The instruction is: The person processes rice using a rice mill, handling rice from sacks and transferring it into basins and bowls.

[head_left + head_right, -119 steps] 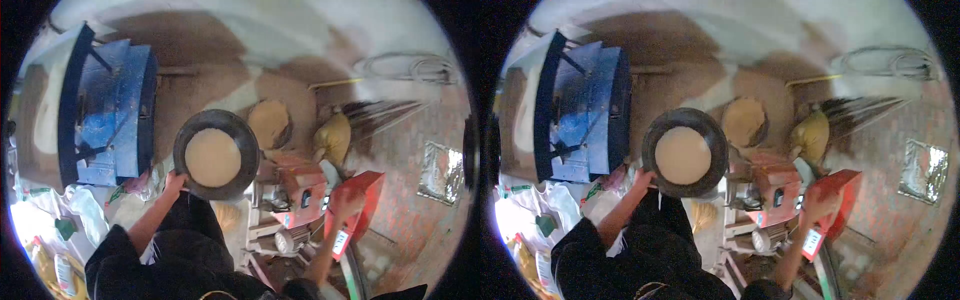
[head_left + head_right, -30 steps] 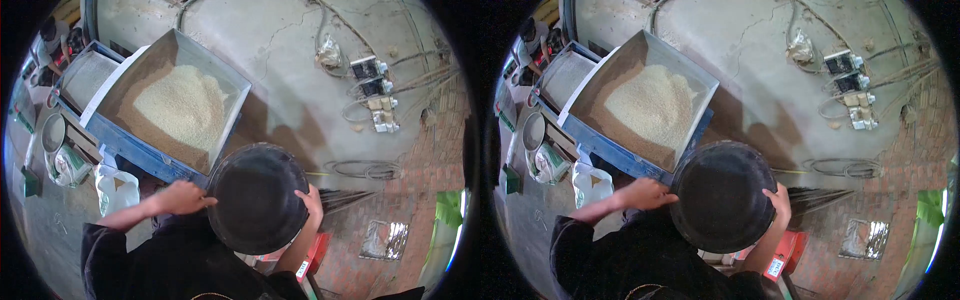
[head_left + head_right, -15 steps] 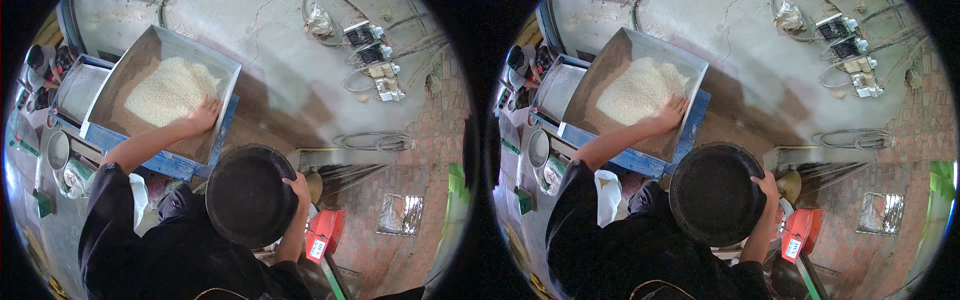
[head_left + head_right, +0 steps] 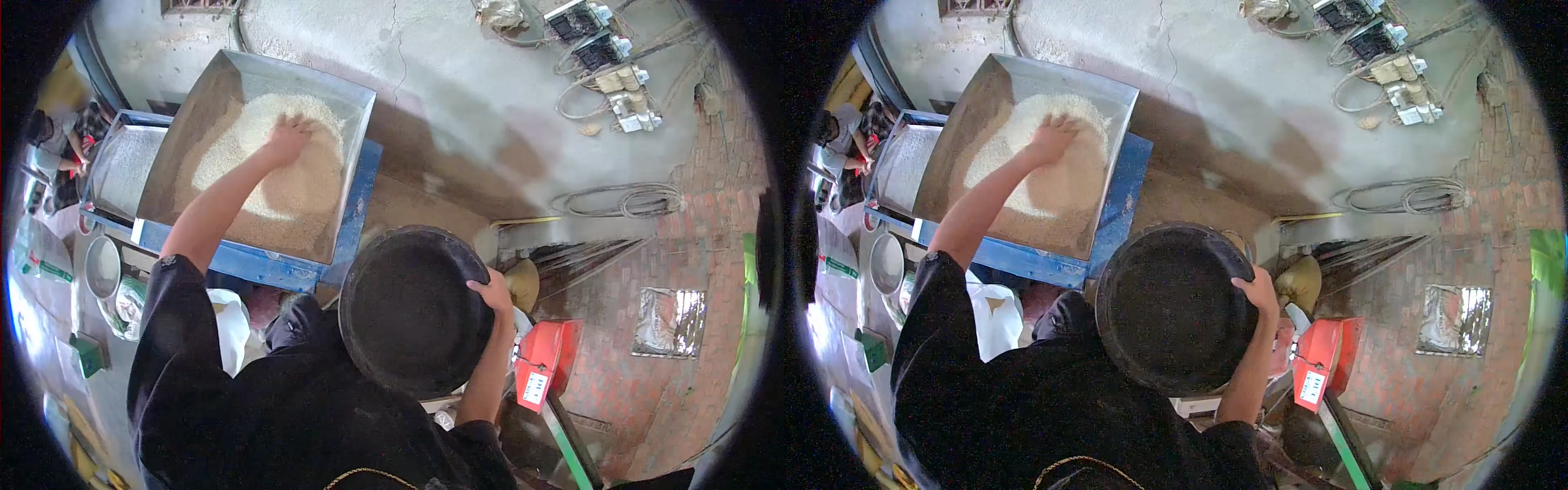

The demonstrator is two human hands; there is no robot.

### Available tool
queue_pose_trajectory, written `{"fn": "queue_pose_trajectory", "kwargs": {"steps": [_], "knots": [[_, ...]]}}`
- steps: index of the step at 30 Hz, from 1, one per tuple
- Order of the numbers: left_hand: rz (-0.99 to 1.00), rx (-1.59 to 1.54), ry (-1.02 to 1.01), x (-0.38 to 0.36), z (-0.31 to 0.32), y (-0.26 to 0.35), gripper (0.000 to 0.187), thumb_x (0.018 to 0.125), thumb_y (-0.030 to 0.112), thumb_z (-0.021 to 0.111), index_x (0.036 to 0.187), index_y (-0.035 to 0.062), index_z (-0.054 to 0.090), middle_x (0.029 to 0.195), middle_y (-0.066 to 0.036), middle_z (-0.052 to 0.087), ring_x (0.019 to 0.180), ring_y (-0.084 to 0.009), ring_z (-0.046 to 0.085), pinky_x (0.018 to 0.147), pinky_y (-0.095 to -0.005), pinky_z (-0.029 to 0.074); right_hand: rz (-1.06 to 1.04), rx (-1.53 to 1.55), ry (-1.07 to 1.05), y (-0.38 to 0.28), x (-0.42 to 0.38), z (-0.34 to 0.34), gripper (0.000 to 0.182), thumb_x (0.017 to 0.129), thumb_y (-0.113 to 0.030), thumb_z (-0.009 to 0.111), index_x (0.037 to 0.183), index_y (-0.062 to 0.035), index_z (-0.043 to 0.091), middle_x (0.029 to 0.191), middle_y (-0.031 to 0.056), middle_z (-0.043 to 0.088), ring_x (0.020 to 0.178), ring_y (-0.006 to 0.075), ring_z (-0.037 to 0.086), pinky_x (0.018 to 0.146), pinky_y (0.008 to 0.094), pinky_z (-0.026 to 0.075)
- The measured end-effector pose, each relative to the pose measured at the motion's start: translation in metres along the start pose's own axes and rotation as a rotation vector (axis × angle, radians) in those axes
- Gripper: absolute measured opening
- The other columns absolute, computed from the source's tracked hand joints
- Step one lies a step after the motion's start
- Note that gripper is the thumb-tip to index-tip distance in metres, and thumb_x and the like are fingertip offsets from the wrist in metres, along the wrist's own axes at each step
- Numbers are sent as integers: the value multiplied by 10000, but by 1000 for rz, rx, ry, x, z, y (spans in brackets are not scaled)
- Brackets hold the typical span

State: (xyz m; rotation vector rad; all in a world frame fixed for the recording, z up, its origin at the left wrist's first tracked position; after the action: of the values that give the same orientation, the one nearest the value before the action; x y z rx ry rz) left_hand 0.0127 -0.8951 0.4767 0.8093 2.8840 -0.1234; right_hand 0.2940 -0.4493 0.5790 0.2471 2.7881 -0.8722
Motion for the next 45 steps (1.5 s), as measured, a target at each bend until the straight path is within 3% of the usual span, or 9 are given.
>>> {"fn": "queue_pose_trajectory", "kwargs": {"steps": [10,13,16,22,29,32,34,40,45], "knots": [[-255,-258,-106,-115,10,-96,627,961,539,226,1487,210,134,1534,-157,104,1414,-364,45,1114,-559,60,126,173,20,39,-28,2,380,713,-121,716,1050,22,611,888,70,666,812,157,589,800,309,458],[-410,-67,-185,-125,145,-204,758,936,598,219,1485,100,62,1503,-279,23,1393,-443,-9,1107,-566,20,126,114,45,31,-27,-3,363,705,-98,704,1030,34,610,854,70,661,778,154,583,779,306,462],[-532,-302,-322,-144,77,-148,914,888,686,214,1462,-3,42,1499,-290,16,1384,-463,-37,1115,-539,2,160,123,34,45,-21,0,341,719,-109,713,1016,28,617,867,53,660,792,148,584,777,296,456],[-532,-685,-143,-86,107,-116,1111,777,829,183,1445,-49,55,1472,-340,-12,1371,-473,-77,1133,-474,-5,110,181,40,33,-8,3,304,720,-119,733,969,19,626,850,34,653,785,142,586,756,291,455],[-351,-756,-247,-106,32,-4,1119,788,811,250,1427,-89,63,1482,-318,-22,1366,-479,-78,1113,-559,24,143,28,56,-4,13,4,274,727,-112,713,946,35,643,790,88,671,710,161,602,710,323,475],[-412,-619,120,-121,-14,7,1073,785,789,337,1432,-52,177,1477,-327,19,1366,-480,-80,1073,-642,21,82,110,53,-8,18,6,279,717,-117,732,932,28,630,817,49,649,751,151,583,733,308,461],[-96,-247,266,-118,-42,42,900,759,750,464,1441,181,321,1510,-250,68,1377,-480,-26,1046,-686,41,89,94,63,2,17,7,303,715,-129,730,954,30,632,810,79,662,747,176,605,733,325,469],[13,-48,93,-82,-44,38,771,715,667,599,1382,330,406,1531,-148,131,1404,-414,13,1041,-704,45,29,34,135,8,-1,4,365,715,-181,730,998,26,625,854,140,674,796,253,632,767,346,470],[-147,-24,217,-42,-32,-4,771,680,462,743,1365,301,427,1493,-107,257,1375,-383,193,1018,-642,246,11,55,150,1,-32,-4,372,722,-167,727,1024,20,617,889,147,670,818,250,627,788,341,464]]}}
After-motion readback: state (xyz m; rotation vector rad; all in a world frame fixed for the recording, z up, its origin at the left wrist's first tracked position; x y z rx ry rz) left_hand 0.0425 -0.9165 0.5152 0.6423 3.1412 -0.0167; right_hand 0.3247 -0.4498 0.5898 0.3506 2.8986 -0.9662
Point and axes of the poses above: each hand's wrist, its own x-axis towards the middle knuckle, its own z-axis out of the palm, y = z × x, the point moved 10 cm from there along x, towards the middle knuckle
